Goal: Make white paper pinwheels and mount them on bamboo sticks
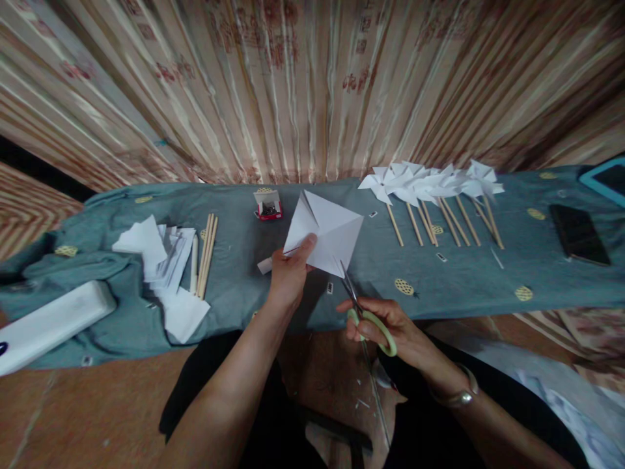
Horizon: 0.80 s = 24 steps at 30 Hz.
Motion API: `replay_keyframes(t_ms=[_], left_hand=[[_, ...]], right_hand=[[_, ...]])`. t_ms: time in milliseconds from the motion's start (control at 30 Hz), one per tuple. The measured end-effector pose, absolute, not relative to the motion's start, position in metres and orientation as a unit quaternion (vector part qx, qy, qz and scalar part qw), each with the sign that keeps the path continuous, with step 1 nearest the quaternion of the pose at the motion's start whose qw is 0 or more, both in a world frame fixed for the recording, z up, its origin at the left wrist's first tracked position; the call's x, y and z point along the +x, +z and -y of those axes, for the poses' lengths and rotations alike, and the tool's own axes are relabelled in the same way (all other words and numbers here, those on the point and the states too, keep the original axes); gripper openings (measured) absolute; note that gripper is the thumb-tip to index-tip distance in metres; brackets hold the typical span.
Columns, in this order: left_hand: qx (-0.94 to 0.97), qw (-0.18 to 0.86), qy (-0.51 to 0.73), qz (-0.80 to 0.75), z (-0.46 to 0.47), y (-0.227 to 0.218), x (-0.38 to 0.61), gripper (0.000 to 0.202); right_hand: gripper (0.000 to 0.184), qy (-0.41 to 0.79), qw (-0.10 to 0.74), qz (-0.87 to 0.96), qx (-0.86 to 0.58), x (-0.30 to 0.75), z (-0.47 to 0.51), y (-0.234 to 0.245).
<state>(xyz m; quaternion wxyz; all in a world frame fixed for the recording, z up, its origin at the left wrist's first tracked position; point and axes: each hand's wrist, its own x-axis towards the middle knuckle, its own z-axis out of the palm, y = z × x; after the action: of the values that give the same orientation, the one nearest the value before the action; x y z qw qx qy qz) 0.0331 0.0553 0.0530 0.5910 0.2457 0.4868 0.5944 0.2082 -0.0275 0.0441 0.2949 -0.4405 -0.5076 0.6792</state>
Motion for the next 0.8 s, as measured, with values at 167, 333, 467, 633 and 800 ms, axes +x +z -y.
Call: replay_keyframes(t_ms=[167, 333, 467, 633, 800], left_hand=[[0.243, 0.588, 0.602, -0.483, -0.0560, 0.0518, 0.0338, 0.032], [0.238, 0.594, 0.605, -0.474, -0.0560, 0.0527, 0.0332, 0.034], [0.246, 0.593, 0.599, -0.479, -0.0560, 0.0526, 0.0325, 0.030], [0.243, 0.589, 0.599, -0.485, -0.0562, 0.0516, 0.0330, 0.029], [0.235, 0.592, 0.600, -0.484, -0.0563, 0.0511, 0.0339, 0.026]], right_hand=[[0.055, 0.684, 0.292, 0.501, -0.442, 0.2086, 0.0267, 0.0453], [0.052, 0.680, 0.293, 0.508, -0.441, 0.2080, 0.0248, 0.0493], [0.051, 0.677, 0.296, 0.509, -0.441, 0.2075, 0.0248, 0.0485], [0.055, 0.688, 0.292, 0.498, -0.441, 0.2078, 0.0258, 0.0458], [0.055, 0.692, 0.291, 0.490, -0.442, 0.2078, 0.0267, 0.0438]])
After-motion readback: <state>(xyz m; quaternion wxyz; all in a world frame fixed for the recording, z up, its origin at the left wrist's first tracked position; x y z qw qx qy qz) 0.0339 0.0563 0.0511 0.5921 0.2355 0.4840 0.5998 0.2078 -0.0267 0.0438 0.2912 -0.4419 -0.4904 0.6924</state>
